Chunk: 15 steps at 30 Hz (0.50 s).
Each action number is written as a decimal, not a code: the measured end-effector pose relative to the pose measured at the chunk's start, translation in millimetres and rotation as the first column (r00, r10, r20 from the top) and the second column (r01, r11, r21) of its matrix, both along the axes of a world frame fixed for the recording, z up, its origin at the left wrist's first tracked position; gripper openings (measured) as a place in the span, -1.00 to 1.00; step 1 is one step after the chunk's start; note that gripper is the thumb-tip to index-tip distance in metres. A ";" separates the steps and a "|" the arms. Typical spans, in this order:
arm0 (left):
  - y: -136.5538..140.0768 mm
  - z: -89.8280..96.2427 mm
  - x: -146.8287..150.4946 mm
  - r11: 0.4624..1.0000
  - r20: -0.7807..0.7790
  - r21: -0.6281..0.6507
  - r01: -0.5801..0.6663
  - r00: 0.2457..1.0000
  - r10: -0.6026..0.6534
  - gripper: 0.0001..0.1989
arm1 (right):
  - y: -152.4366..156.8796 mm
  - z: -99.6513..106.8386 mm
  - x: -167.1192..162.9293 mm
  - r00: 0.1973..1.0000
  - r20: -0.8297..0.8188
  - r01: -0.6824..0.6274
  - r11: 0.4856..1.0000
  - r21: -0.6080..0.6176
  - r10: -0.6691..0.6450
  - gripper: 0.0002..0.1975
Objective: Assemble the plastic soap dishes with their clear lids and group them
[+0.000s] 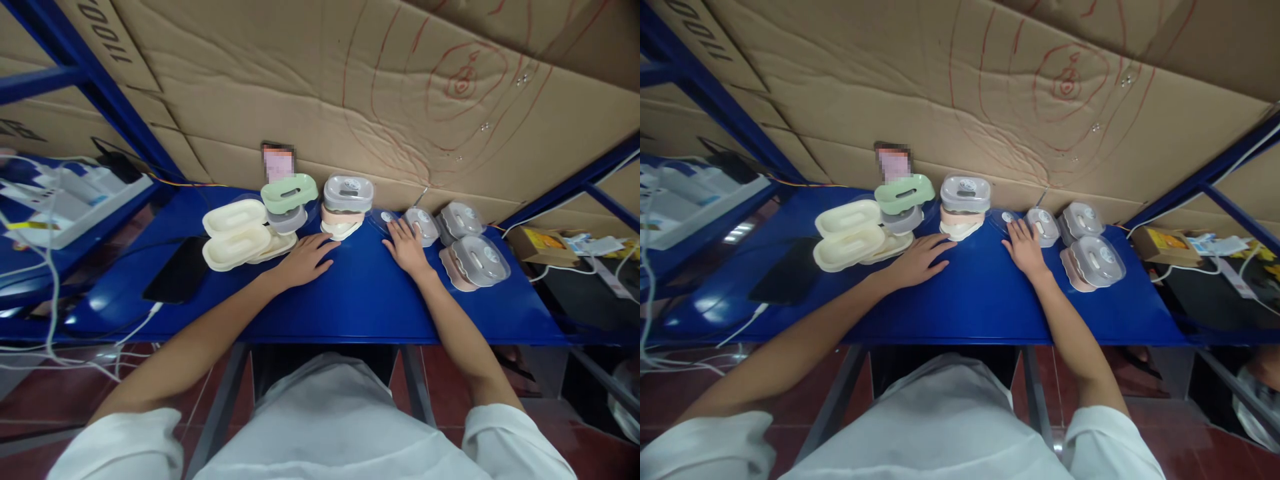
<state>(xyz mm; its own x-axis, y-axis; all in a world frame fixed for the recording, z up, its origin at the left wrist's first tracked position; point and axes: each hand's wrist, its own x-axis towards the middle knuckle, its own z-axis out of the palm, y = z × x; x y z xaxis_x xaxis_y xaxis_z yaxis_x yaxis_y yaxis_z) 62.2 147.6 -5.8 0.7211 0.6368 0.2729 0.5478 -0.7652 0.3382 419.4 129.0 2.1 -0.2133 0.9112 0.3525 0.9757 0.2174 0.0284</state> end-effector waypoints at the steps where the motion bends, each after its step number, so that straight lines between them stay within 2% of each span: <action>1: 0.0 0.0 -0.1 1.000 0.000 0.003 -0.002 1.000 0.002 -0.48 | -0.3 -0.4 -3.1 0.999 -0.031 -0.027 1.000 0.001 0.027 -0.43; 4: -0.1 0.6 0.3 1.000 -0.006 0.013 0.002 1.000 -0.002 -0.47 | -4.2 1.1 -8.2 0.994 -0.092 -0.062 0.998 0.031 0.065 -0.52; 9: 0.0 4.4 4.8 1.000 -0.012 0.019 0.010 1.000 -0.009 -0.43 | -12.8 10.2 -20.3 0.987 -0.088 -0.130 0.990 0.052 0.135 -0.66; 15: -0.4 9.3 7.3 0.999 0.024 0.037 0.015 1.000 -0.016 -0.47 | -19.4 19.6 -51.5 0.936 -0.071 -0.337 0.937 0.090 0.344 -0.54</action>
<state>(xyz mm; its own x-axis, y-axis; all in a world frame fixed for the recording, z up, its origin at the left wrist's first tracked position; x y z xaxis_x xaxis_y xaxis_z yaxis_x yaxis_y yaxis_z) 69.6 147.1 3.5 0.7235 0.6148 0.3139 0.5276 -0.7858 0.3228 367.9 109.6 21.7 -0.4728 0.7592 0.4472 0.8431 0.5374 -0.0211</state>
